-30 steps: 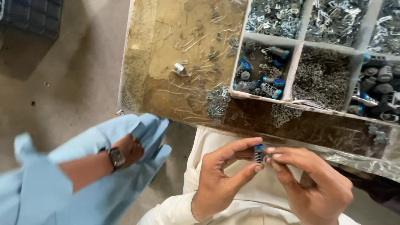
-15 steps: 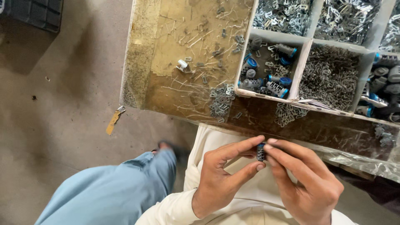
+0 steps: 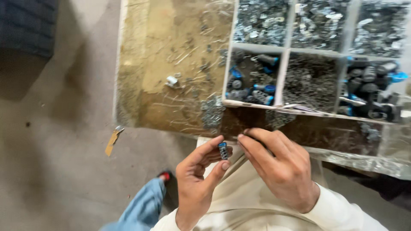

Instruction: The person sits on the floor and assembles small metal hardware components by hand. They repeatedly pick up a cylindrical piece and a small metal clip, fit the clip onto the cylinder, and place the assembled unit into a compartmentalized tray.

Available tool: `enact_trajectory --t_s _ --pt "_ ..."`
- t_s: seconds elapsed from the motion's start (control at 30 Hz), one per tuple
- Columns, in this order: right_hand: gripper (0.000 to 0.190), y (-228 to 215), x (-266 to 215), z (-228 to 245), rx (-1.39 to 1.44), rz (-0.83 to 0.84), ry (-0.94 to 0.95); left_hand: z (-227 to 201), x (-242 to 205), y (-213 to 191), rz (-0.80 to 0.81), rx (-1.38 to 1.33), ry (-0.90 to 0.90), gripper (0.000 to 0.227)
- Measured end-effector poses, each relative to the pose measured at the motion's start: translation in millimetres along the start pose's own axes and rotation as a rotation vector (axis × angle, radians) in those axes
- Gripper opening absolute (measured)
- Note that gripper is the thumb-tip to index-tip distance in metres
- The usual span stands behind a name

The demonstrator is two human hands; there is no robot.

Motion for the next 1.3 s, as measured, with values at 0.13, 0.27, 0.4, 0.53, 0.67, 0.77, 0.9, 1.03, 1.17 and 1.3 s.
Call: enact_trajectory --t_s 0.13,0.27,0.4,0.53,0.67,0.77,0.9,1.03,1.17,1.3 --pt "0.023 -5 -23 -12 0.219 -0.081 0.136 4 5 18 0.067 0.032 0.011 0.050" --pt "0.023 2 -45 -26 0.313 -0.066 0.334 7 7 39 0.149 0.025 -0.028 0.050" --pt "0.021 -3 -62 -33 0.318 -0.122 0.386 1 7 51 0.227 0.053 -0.011 0.050" --pt "0.019 -7 -69 -36 0.368 -0.150 0.416 -5 7 56 0.232 0.102 -0.002 0.049" --pt "0.015 -6 -74 -41 0.539 -0.184 0.482 -10 6 57 0.243 0.117 0.004 0.048" --pt "0.017 -5 -67 -35 0.467 -0.155 0.371 -14 6 58 0.232 0.162 0.026 0.047" --pt "0.017 -3 -69 -34 0.373 -0.141 0.379 -17 7 59 0.231 0.265 0.053 0.047" --pt "0.017 -6 -73 -30 0.275 -0.112 0.432 -15 7 60 0.251 0.292 0.042 0.047" --pt "0.020 -22 -64 -29 0.039 -0.206 0.360 -7 9 59 0.245 0.195 -0.013 0.049" --pt "0.027 -22 -51 -32 -0.125 -0.135 0.322 -2 10 58 0.227 0.179 -0.033 0.049"
Point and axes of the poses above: each hand's wrist, its own x-axis towards the middle knuckle, its own y-axis out of the palm, z = x × y, the point moved 8 cm from there along x, towards the middle knuckle, and after that the axes turned 11 degrees about z, right-handed, at the moved point
